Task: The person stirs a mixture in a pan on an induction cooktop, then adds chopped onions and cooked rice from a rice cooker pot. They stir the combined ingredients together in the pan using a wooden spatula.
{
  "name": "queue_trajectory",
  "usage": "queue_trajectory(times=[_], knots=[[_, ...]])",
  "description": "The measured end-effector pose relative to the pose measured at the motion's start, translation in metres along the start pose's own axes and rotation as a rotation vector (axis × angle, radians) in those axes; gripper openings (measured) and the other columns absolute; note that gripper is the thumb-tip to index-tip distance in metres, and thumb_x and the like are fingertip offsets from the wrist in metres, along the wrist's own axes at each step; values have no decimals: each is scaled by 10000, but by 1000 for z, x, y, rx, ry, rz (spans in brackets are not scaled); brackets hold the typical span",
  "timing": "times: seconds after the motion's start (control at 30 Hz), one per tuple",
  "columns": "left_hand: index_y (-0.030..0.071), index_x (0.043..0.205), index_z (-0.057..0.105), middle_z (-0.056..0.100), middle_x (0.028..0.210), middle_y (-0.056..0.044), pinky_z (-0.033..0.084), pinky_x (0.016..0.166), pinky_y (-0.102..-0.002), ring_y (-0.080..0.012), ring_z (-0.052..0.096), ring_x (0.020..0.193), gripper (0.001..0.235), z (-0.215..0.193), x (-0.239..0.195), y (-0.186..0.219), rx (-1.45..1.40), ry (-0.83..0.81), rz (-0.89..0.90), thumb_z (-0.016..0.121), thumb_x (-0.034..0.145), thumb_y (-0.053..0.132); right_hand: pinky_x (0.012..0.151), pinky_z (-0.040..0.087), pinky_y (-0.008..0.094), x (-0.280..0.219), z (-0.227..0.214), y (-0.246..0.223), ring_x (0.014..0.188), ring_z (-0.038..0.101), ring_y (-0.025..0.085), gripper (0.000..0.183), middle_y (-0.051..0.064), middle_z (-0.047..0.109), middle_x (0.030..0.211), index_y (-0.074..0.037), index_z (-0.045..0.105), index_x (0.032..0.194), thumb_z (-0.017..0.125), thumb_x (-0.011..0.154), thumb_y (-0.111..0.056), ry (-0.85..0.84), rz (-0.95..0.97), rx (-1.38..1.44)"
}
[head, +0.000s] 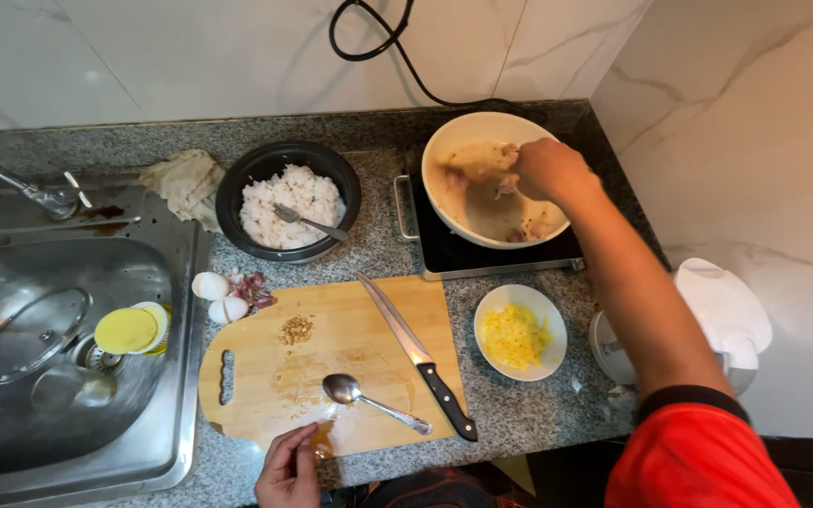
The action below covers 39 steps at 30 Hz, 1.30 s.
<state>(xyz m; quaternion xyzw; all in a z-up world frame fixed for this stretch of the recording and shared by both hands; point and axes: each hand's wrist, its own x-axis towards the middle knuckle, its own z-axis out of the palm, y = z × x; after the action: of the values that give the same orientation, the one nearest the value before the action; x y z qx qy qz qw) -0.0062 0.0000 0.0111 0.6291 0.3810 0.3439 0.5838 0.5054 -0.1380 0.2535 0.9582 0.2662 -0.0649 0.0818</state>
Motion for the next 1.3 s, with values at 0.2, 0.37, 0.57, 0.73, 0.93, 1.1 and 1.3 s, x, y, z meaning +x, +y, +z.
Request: queue_trajectory(times=[0.2, 0.37, 0.57, 0.73, 0.93, 1.1, 1.3], knots=[[-57, 1002, 773, 756, 1004, -122, 543, 674, -218, -153, 682, 771, 228, -19, 9, -19, 4, 15, 94, 583, 891, -117, 834, 599, 448, -57, -59, 27, 994, 763, 312, 453, 101, 777, 1211, -74, 752, 1253, 668, 899, -344, -216, 171, -104], [-78, 1005, 765, 756, 994, -143, 534, 643, -226, -159, 658, 705, 224, -32, 13, -14, 12, 47, 59, 582, 888, -132, 662, 591, 402, -26, -30, 89, 762, 765, 317, 290, 138, 837, 947, -26, 856, 997, 752, 803, -214, -99, 348, -247], [-71, 1000, 777, 762, 1005, -135, 550, 657, -240, -166, 682, 756, 240, -39, 16, 5, 67, 40, 12, 583, 878, -143, 718, 598, 478, 26, 17, 66, 861, 754, 403, 410, 236, 782, 1031, 43, 779, 1128, 675, 924, -296, 62, 330, 13], [-57, 993, 777, 758, 1011, -125, 546, 674, -226, -160, 689, 798, 219, -39, 17, -1, 56, 15, 35, 595, 893, -125, 764, 586, 500, 3, 8, 26, 907, 720, 433, 338, 211, 752, 1108, -64, 757, 1217, 659, 937, -227, -1, 198, 122], [-78, 988, 765, 759, 1026, -136, 553, 759, -239, -174, 701, 840, 225, -38, 14, -3, 58, 20, 17, 577, 886, -150, 790, 599, 498, -51, -38, 42, 927, 755, 377, 468, 169, 797, 1115, 16, 798, 1151, 688, 923, -376, -187, 294, -27], [-65, 993, 763, 761, 1035, -125, 540, 697, -219, -158, 691, 801, 225, -36, 14, -14, 30, -25, 64, 575, 893, -137, 751, 585, 494, -19, 14, 42, 901, 743, 395, 333, 185, 774, 1087, -51, 765, 1209, 655, 955, -237, 3, 263, 120], [-63, 988, 761, 768, 1030, -121, 541, 637, -227, -153, 679, 748, 215, -34, 16, -5, 30, -16, 31, 576, 901, -131, 851, 586, 534, -87, -42, 21, 1075, 724, 372, 415, 119, 732, 1293, -52, 713, 1312, 585, 994, -285, -197, 313, 26]])
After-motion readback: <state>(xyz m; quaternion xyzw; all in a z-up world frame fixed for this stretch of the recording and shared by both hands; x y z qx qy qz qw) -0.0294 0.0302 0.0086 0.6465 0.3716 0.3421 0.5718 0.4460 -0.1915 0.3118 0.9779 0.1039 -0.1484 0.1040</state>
